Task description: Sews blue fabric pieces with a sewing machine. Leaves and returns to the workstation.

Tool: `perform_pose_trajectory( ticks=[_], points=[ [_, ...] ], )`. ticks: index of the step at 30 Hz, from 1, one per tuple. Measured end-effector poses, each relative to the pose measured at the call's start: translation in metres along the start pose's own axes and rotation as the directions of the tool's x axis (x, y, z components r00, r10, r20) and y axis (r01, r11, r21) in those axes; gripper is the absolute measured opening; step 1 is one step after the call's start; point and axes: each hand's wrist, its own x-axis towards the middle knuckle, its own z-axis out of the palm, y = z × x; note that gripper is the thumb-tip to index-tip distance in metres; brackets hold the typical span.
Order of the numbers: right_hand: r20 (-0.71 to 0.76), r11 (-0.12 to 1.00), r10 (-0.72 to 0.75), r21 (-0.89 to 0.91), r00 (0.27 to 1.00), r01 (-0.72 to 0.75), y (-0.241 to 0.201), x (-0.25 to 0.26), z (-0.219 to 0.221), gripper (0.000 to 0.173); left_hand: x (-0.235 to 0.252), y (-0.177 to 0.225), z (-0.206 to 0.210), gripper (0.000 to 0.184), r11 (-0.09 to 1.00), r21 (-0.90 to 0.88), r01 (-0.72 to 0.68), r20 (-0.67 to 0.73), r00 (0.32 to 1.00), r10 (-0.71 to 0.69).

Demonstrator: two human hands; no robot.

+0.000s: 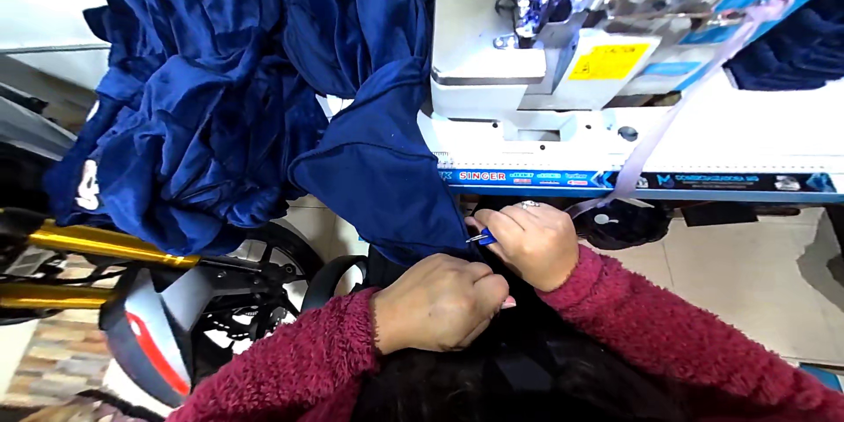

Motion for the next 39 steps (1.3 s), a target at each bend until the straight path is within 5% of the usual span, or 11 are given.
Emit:
perform_pose_trajectory(
  ticks=[5,8,11,13,16,20,27,30,34,37,39],
  points=[
    [-0.066,0.999,0.046,0.0,0.997,-0.046,0.008,-0.003,0.001,0.029,0.007,-0.002,-0.006,0.034,1.0,0.021,-0.001,-0.016,1.0,0.001],
    [-0.028,0.964,0.266,0.022,0.964,-0.266,0.027,-0.008,-0.013,0.025,0.043,-0.014,-0.027,0.033,0.999,0.039,0.021,-0.131,0.991,-0.016],
    [-0.095,0.824,0.566,0.057,0.819,-0.563,0.044,-0.01,-0.033,0.026,0.097,-0.048,-0.041,0.023,0.979,-0.049,0.2,-0.156,0.966,-0.205],
    [-0.137,0.728,0.684,0.061,0.716,-0.683,0.057,-0.008,-0.049,0.031,0.125,-0.065,-0.049,0.044,0.924,-0.039,0.38,-0.005,0.925,-0.381],
    [-0.084,0.658,0.751,0.016,0.655,-0.753,0.078,-0.001,-0.07,0.038,0.125,-0.072,-0.048,0.06,0.933,0.063,0.355,-0.021,0.935,-0.354],
    [0.143,0.706,0.708,-0.105,0.692,-0.701,0.103,0.009,-0.074,0.052,0.086,-0.082,-0.057,0.041,0.93,0.251,0.269,-0.134,0.961,-0.242],
    [0.121,0.902,0.414,-0.189,0.902,-0.388,0.126,0.012,-0.056,0.035,0.022,-0.102,-0.096,0.021,0.861,0.506,0.05,0.225,0.956,-0.188],
    [0.068,0.922,0.386,-0.04,0.92,-0.384,0.066,0.021,-0.043,0.035,0.013,-0.106,-0.1,0.016,0.855,0.519,0.0,0.246,0.958,-0.15],
    [0.453,0.847,0.314,0.263,0.835,-0.461,-0.032,0.032,0.007,0.068,0.023,-0.107,-0.104,0.015,0.879,0.469,-0.086,0.303,0.95,-0.069],
    [0.541,0.804,0.268,0.331,0.797,-0.494,-0.039,0.035,0.024,0.043,0.037,-0.082,-0.115,0.016,0.894,0.402,-0.196,0.314,0.947,0.067],
    [0.456,0.782,0.154,0.486,0.877,-0.39,-0.026,0.03,0.013,0.036,0.041,-0.058,-0.128,0.015,0.898,0.373,-0.235,0.331,0.938,0.108]
  ],
)
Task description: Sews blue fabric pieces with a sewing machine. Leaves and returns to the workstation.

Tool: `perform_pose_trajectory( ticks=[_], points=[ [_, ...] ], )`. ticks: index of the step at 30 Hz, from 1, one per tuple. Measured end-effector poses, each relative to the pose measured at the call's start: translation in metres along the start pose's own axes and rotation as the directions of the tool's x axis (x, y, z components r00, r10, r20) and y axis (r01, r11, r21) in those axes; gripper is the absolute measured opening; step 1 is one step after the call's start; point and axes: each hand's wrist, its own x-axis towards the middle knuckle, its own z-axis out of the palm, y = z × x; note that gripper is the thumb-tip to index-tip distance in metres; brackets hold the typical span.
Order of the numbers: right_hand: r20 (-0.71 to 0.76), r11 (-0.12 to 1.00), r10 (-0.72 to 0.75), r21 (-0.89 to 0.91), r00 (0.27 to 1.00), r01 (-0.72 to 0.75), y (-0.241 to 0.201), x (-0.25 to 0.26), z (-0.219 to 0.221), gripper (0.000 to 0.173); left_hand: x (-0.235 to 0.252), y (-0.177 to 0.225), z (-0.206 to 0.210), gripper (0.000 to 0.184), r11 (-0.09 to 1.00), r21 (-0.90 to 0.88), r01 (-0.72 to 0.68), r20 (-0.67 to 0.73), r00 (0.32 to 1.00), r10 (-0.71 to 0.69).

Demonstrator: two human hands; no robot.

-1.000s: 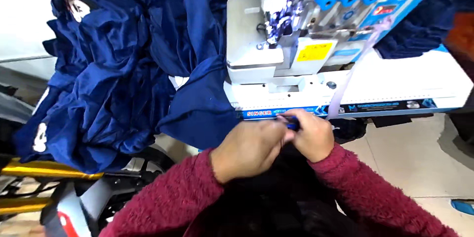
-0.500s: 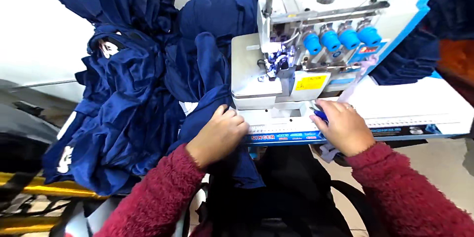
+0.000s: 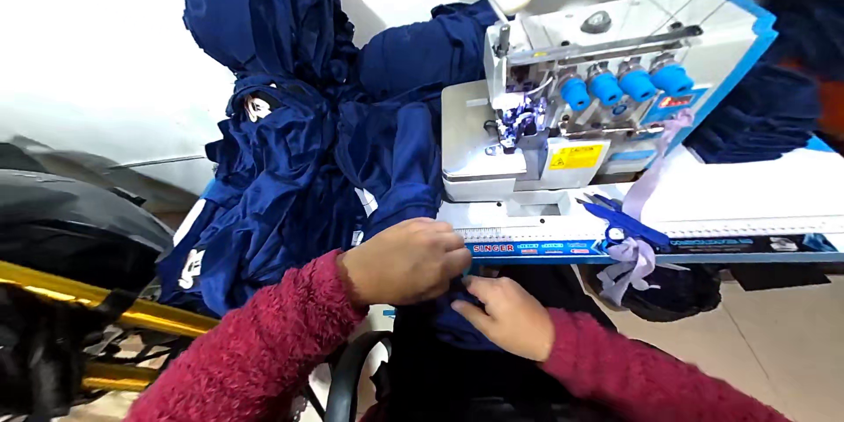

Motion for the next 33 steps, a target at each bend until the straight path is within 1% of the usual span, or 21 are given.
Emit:
perform_pose_trajectory(
  ticks=[1,3,6,8,10,12,14,15,16,18,19,23,24,25,26,27,28,29,30,31,33],
  points=[
    [-0.021,0.987,-0.16,0.027,0.987,0.161,0.002,-0.007,-0.011,0.036,-0.002,0.005,-0.01,0.015,1.0,0.001,-0.01,0.019,1.0,0.01],
    [-0.002,0.891,-0.453,0.047,0.892,0.452,-0.006,-0.022,-0.046,0.041,-0.008,0.008,-0.026,0.025,0.999,0.013,-0.032,0.082,0.996,0.031],
    [0.129,0.765,-0.636,-0.028,0.761,0.644,-0.034,-0.048,-0.106,0.045,-0.019,0.011,-0.044,0.05,0.995,0.055,-0.078,0.176,0.982,0.067],
    [0.247,0.734,-0.666,0.047,0.704,0.677,-0.047,-0.065,-0.144,0.042,-0.027,0.017,-0.063,0.047,0.993,0.091,-0.069,0.185,0.981,0.052],
    [0.316,0.746,-0.661,0.185,0.68,0.64,-0.049,-0.078,-0.173,0.037,-0.044,0.026,-0.087,0.036,0.996,0.093,-0.01,0.151,0.988,-0.004],
    [0.277,0.773,-0.634,0.255,0.722,0.581,-0.044,-0.087,-0.189,0.034,-0.072,0.037,-0.11,0.026,0.996,0.053,0.067,0.043,0.997,-0.07],
    [0.131,0.833,-0.553,0.125,0.823,0.54,-0.039,-0.087,-0.183,0.036,-0.102,0.054,-0.122,0.027,0.983,-0.035,0.179,-0.16,0.97,-0.183],
    [0.04,0.866,-0.5,0.013,0.865,0.5,-0.038,-0.08,-0.17,0.034,-0.115,0.065,-0.124,0.027,0.956,-0.095,0.277,-0.26,0.92,-0.293],
    [-0.044,0.889,-0.455,-0.088,0.89,0.45,-0.037,-0.067,-0.152,0.032,-0.127,0.077,-0.126,0.023,0.903,-0.172,0.394,-0.345,0.834,-0.43],
    [-0.113,0.902,-0.401,-0.223,0.909,0.37,-0.037,-0.037,-0.11,0.031,-0.141,0.092,-0.127,0.015,0.767,-0.3,0.567,-0.51,0.584,-0.631],
    [-0.121,0.899,-0.408,-0.223,0.905,0.376,-0.042,-0.021,-0.091,0.031,-0.142,0.098,-0.131,0.012,0.725,-0.336,0.602,-0.584,0.471,-0.661],
    [-0.157,0.822,-0.528,0.154,0.835,0.549,-0.074,0.027,-0.043,0.03,-0.148,0.114,-0.147,0.01,0.707,-0.378,0.597,-0.807,0.161,-0.568],
    [-0.174,0.785,-0.531,0.269,0.83,0.558,-0.077,0.033,-0.037,0.03,-0.153,0.117,-0.149,0.012,0.705,-0.429,0.565,-0.812,0.1,-0.575],
    [-0.178,0.758,-0.506,0.375,0.844,0.534,-0.075,0.036,-0.032,0.03,-0.151,0.121,-0.152,0.013,0.71,-0.451,0.541,-0.812,0.082,-0.578],
    [-0.162,0.751,-0.45,0.463,0.878,0.47,-0.069,0.036,-0.027,0.03,-0.142,0.126,-0.153,0.01,0.742,-0.43,0.514,-0.828,0.103,-0.551],
    [-0.117,0.77,-0.364,0.52,0.924,0.369,-0.058,0.033,-0.022,0.029,-0.129,0.129,-0.152,0.007,0.786,-0.36,0.502,-0.844,0.184,-0.504],
    [-0.046,0.813,-0.25,0.532,0.967,0.236,-0.046,0.028,-0.02,0.028,-0.124,0.128,-0.146,0.006,0.816,-0.287,0.501,-0.802,0.34,-0.491],
    [0.04,0.879,-0.117,0.469,0.992,0.084,-0.033,0.022,-0.02,0.029,-0.114,0.124,-0.133,0.011,0.823,-0.245,0.513,-0.737,0.453,-0.502],
    [0.134,0.944,0.027,0.322,0.991,-0.069,-0.022,0.015,-0.023,0.033,-0.104,0.115,-0.11,0.015,0.805,-0.235,0.545,-0.671,0.508,-0.54],
    [0.2,0.973,0.156,0.141,0.967,-0.186,-0.012,0.01,-0.026,0.037,-0.093,0.105,-0.084,0.016,0.763,-0.259,0.592,-0.596,0.524,-0.609],
    [0.195,0.943,0.33,-0.104,0.924,-0.315,0.001,-0.001,-0.024,0.038,-0.074,0.086,-0.03,0.01,0.635,-0.387,0.668,-0.407,0.494,-0.768]
  ],
)
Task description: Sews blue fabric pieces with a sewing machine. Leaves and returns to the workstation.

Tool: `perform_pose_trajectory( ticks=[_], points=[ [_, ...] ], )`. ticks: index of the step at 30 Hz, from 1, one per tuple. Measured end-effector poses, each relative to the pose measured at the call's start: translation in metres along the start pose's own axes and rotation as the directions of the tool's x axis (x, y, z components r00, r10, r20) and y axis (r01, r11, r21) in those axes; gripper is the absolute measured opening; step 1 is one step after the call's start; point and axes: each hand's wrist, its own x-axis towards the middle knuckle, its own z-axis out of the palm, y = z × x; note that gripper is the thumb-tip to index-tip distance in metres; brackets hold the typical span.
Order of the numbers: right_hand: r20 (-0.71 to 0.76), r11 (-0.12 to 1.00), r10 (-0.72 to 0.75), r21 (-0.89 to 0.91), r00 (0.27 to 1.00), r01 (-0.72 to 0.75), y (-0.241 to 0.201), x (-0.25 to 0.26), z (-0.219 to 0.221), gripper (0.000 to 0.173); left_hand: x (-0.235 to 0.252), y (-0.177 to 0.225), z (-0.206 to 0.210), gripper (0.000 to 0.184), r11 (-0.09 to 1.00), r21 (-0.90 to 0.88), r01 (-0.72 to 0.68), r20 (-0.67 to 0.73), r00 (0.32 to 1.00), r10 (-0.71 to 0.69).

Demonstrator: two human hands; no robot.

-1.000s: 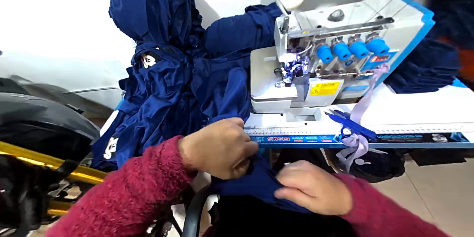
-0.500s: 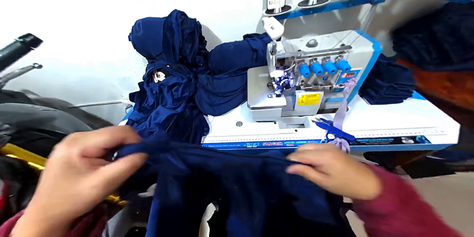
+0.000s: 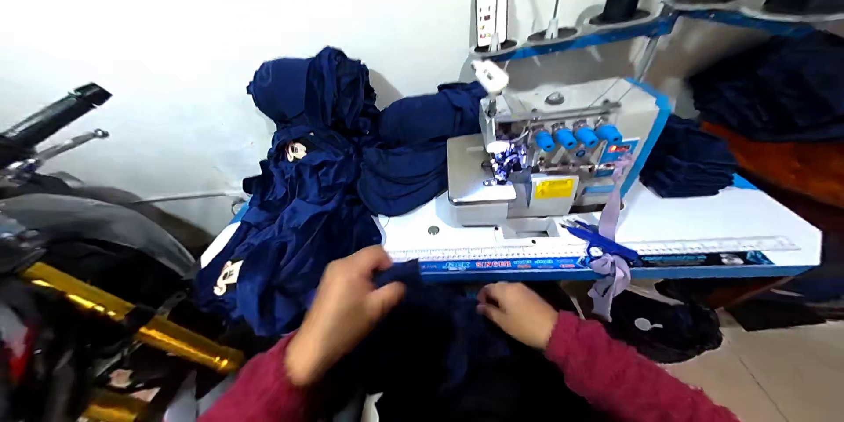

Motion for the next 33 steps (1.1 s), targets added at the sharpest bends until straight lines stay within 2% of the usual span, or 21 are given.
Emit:
perform_pose_trajectory(
  ticks=[2,3,5,6,8,11,14,16,17,20,22,26,29,31,33],
  points=[
    [-0.133,1.0,-0.003,-0.001,0.991,0.003,0.001,-0.007,0.004,0.041,0.004,-0.017,0.039,0.01,0.978,-0.108,0.179,0.113,0.979,-0.167],
    [-0.245,0.995,-0.088,0.015,0.966,0.094,-0.002,-0.009,0.006,0.041,0.007,-0.022,0.05,0.011,0.96,-0.149,0.238,0.142,0.966,-0.217],
    [-0.416,0.952,-0.265,0.031,0.87,0.305,-0.016,-0.004,0.009,0.041,0.013,-0.021,0.058,0.011,0.929,-0.217,0.3,0.193,0.946,-0.26],
    [-0.436,0.931,-0.303,0.056,0.847,0.361,-0.023,0.001,0.01,0.041,0.015,-0.02,0.058,0.011,0.923,-0.234,0.304,0.215,0.943,-0.256],
    [-0.415,0.915,-0.302,0.128,0.858,0.384,-0.034,0.013,0.012,0.038,0.021,-0.019,0.056,0.011,0.928,-0.228,0.294,0.244,0.94,-0.238],
    [-0.429,0.878,-0.301,0.224,0.852,0.423,-0.04,0.028,0.017,0.026,0.027,-0.024,0.048,0.011,0.95,-0.194,0.243,0.302,0.937,-0.178],
    [-0.414,0.833,-0.282,0.341,0.865,0.435,-0.038,0.029,0.013,0.019,0.03,-0.032,0.045,0.028,0.962,-0.248,0.117,0.356,0.934,-0.021],
    [-0.394,0.82,-0.275,0.381,0.877,0.428,-0.04,0.034,0.012,0.021,0.031,-0.038,0.039,0.044,0.968,-0.247,-0.039,0.317,0.941,0.119],
    [-0.383,0.818,-0.266,0.395,0.885,0.417,-0.04,0.035,0.012,0.021,0.03,-0.04,0.038,0.042,0.967,-0.219,-0.127,0.286,0.94,0.188],
    [-0.353,0.828,-0.237,0.414,0.905,0.378,-0.038,0.033,0.009,0.025,0.032,-0.043,0.046,0.013,0.947,-0.047,-0.317,0.187,0.929,0.32],
    [-0.289,0.82,-0.196,0.476,0.937,0.318,-0.041,0.031,0.005,0.027,0.031,-0.045,0.049,0.011,0.929,0.07,-0.363,0.186,0.92,0.346],
    [-0.123,0.782,-0.034,0.615,0.992,0.103,-0.044,0.026,-0.001,0.022,0.024,-0.053,0.06,0.017,0.895,0.153,-0.419,0.154,0.905,0.397],
    [-0.084,0.81,0.088,0.586,0.993,-0.022,-0.041,0.028,0.0,0.018,0.01,-0.056,0.077,0.015,0.883,0.206,-0.421,-0.019,0.901,0.434],
    [-0.078,0.846,0.088,0.533,0.993,-0.033,-0.04,0.026,0.002,0.018,-0.003,-0.054,0.094,0.015,0.91,0.233,-0.344,-0.161,0.909,0.385],
    [-0.048,0.85,0.086,0.525,0.995,-0.048,-0.042,0.025,0.003,0.022,-0.023,-0.044,0.107,0.019,0.953,0.211,-0.216,-0.24,0.934,0.265]
  ],
)
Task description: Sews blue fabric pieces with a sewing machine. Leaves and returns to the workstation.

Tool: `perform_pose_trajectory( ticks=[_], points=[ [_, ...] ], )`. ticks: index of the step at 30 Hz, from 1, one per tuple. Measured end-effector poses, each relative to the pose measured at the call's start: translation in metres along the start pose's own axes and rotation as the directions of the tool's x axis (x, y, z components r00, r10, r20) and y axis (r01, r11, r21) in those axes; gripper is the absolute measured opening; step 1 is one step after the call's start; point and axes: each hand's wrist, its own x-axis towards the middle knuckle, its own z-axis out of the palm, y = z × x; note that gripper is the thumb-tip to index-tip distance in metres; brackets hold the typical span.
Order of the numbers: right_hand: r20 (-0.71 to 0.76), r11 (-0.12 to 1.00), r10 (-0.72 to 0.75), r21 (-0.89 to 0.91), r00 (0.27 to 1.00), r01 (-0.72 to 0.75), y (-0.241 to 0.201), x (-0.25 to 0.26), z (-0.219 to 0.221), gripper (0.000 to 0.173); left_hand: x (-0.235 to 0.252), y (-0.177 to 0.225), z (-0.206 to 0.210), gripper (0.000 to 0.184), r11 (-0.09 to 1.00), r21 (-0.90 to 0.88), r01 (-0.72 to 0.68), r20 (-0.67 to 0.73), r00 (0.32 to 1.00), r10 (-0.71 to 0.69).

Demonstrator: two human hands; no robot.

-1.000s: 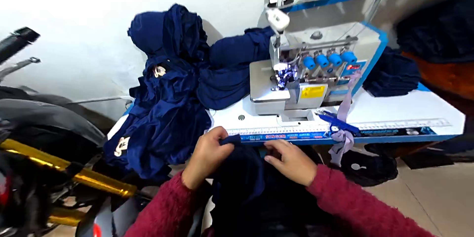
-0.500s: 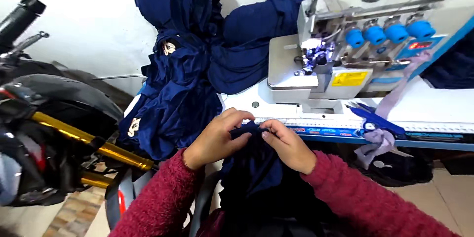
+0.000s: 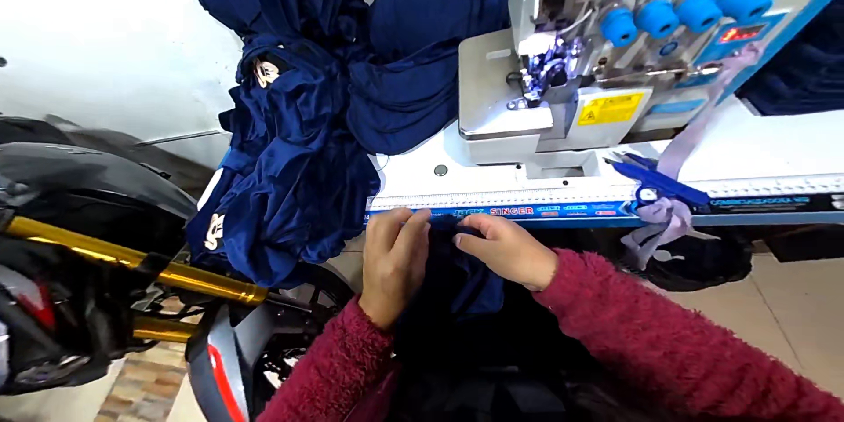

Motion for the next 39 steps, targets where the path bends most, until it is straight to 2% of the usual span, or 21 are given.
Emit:
perform_pose_trajectory(
  ticks=[2,3,5,6,7,11,13,16,18,20,22,24,28,30,31,32,34,35,36,38,39],
  points=[
    [0.005,0.996,0.025,0.081,1.0,-0.025,0.0,0.001,0.003,0.023,-0.021,0.018,0.006,0.015,0.992,-0.044,0.119,-0.004,0.993,-0.12],
    [0.006,0.988,0.037,0.152,0.999,-0.038,0.0,0.001,0.003,0.023,-0.03,0.025,0.009,0.019,0.974,-0.089,0.208,0.062,0.977,-0.203],
    [0.012,0.947,0.042,0.319,0.999,-0.044,0.003,0.002,0.006,0.021,-0.042,0.03,0.014,0.029,0.876,-0.172,0.451,0.294,0.872,-0.391],
    [0.019,0.922,0.031,0.386,0.999,-0.036,0.004,0.002,0.007,0.019,-0.044,0.028,0.016,0.031,0.805,-0.217,0.552,0.387,0.806,-0.448],
    [0.021,0.901,0.015,0.433,1.0,-0.023,0.006,0.003,0.009,0.018,-0.045,0.026,0.017,0.029,0.76,-0.274,0.589,0.416,0.785,-0.459],
    [-0.021,0.887,-0.074,0.456,0.997,0.075,0.013,0.004,0.012,0.018,-0.036,0.028,0.02,0.017,0.788,-0.436,0.435,0.206,0.901,-0.383],
    [-0.104,0.92,-0.114,0.364,0.988,0.144,0.016,0.003,0.016,0.017,-0.034,0.028,0.02,0.019,0.818,-0.427,0.385,0.124,0.921,-0.369],
    [-0.216,0.947,-0.25,0.146,0.944,0.285,0.018,0.004,0.021,0.015,-0.034,0.029,0.021,0.024,0.843,-0.405,0.354,0.121,0.935,-0.335],
    [-0.275,0.928,-0.361,-0.011,0.891,0.373,0.018,0.006,0.024,0.012,-0.034,0.031,0.022,0.025,0.748,-0.472,0.467,0.226,0.884,-0.409],
    [-0.297,0.916,-0.401,-0.108,0.867,0.387,0.018,0.006,0.024,0.014,-0.035,0.028,0.022,0.024,0.585,-0.553,0.594,0.402,0.805,-0.437],
    [-0.299,0.934,-0.357,-0.121,0.885,0.336,0.018,0.004,0.024,0.017,-0.038,0.023,0.017,0.026,0.414,-0.609,0.677,0.585,0.735,-0.342],
    [-0.315,0.943,-0.334,-0.114,0.888,0.314,0.021,0.003,0.023,0.018,-0.045,0.014,0.01,0.022,0.314,-0.629,0.711,0.693,0.696,-0.187],
    [-0.372,0.94,-0.338,-0.095,0.865,0.326,0.027,0.007,0.024,0.017,-0.059,-0.017,-0.016,0.022,0.386,-0.645,0.66,0.748,0.649,0.14],
    [-0.41,0.937,-0.343,-0.093,0.845,0.335,0.028,0.008,0.024,0.016,-0.061,-0.025,-0.029,0.03,0.442,-0.597,0.669,0.791,0.582,0.188],
    [-0.423,0.934,-0.351,-0.099,0.835,0.343,0.027,0.008,0.025,0.016,-0.064,-0.026,-0.033,0.035,0.466,-0.54,0.701,0.83,0.533,0.162],
    [-0.431,0.93,-0.361,-0.102,0.827,0.353,0.027,0.008,0.026,0.016,-0.067,-0.026,-0.036,0.036,0.497,-0.461,0.735,0.868,0.489,0.083],
    [-0.437,0.928,-0.364,-0.098,0.822,0.359,0.026,0.009,0.025,0.016,-0.076,-0.021,-0.034,0.032,0.604,-0.223,0.766,0.876,0.429,-0.221],
    [-0.432,0.932,-0.354,-0.082,0.829,0.354,0.027,0.01,0.025,0.016,-0.083,-0.016,-0.028,0.03,0.641,-0.109,0.76,0.795,0.454,-0.403],
    [-0.425,0.934,-0.344,-0.064,0.837,0.352,0.028,0.011,0.024,0.016,-0.092,-0.01,-0.02,0.029,0.666,-0.032,0.745,0.67,0.511,-0.539],
    [-0.409,0.936,-0.334,-0.04,0.849,0.348,0.028,0.009,0.025,0.016,-0.105,-0.002,-0.008,0.045,0.719,0.046,0.694,0.493,0.61,-0.62],
    [-0.402,0.938,-0.326,-0.026,0.856,0.345,0.027,0.008,0.025,0.016,-0.109,0.001,-0.005,0.059,0.73,0.043,0.682,0.469,0.632,-0.617]
  ],
)
